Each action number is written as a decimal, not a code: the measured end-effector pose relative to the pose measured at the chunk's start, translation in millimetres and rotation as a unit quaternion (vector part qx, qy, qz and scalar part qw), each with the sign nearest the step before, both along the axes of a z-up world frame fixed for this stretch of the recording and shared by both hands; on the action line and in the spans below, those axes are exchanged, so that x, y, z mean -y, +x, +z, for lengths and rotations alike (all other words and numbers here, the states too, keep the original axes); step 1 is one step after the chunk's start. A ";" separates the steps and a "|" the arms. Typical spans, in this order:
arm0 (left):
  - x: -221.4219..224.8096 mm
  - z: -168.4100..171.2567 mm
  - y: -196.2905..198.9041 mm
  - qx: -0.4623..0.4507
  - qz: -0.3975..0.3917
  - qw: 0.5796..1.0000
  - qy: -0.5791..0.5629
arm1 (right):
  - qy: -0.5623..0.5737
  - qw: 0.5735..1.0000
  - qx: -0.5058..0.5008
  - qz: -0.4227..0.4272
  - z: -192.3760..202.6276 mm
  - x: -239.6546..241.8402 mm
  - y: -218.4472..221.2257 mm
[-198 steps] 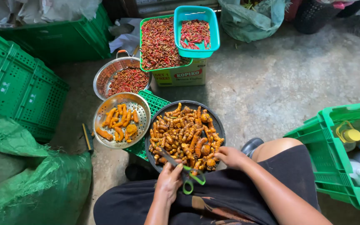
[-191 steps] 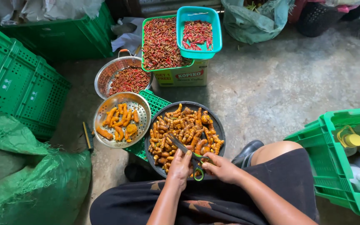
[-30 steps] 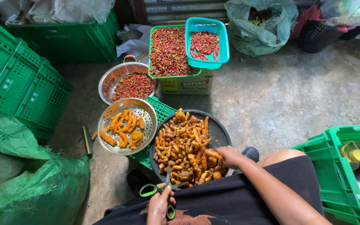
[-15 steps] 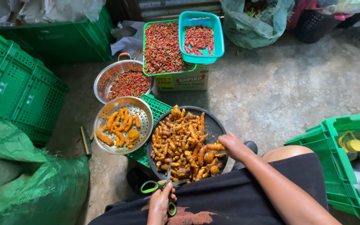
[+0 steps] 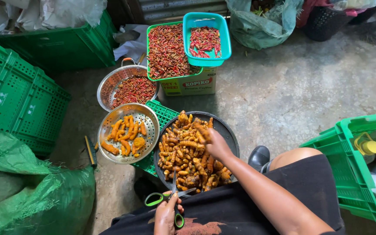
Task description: Trimming and cleaning turmeric roots using scissors
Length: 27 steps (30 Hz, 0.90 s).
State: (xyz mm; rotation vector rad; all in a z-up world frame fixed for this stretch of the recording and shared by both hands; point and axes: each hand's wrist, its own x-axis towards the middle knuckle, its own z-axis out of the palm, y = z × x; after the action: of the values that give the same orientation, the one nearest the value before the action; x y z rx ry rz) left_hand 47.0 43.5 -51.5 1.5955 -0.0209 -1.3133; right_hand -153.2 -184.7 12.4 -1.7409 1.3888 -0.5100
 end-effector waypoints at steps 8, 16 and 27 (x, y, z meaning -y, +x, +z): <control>6.6 4.5 -2.0 0.007 -0.011 1.000 0.024 | 0.039 0.977 -0.209 -0.002 -120.9 -37.4 -96.1; 6.6 2.7 -6.3 0.026 -0.021 0.998 0.047 | 0.075 0.934 -0.345 0.064 -79.2 -41.4 -92.3; 2.7 7.2 -3.5 -0.003 -0.020 0.999 0.029 | 0.238 0.970 0.002 -0.047 37.7 -51.0 8.8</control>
State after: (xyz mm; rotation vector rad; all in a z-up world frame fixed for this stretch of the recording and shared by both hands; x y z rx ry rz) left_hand 43.4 40.8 -44.3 1.6477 -0.0115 -1.3600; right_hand -144.5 -133.7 50.1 -1.2905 1.4536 -0.2041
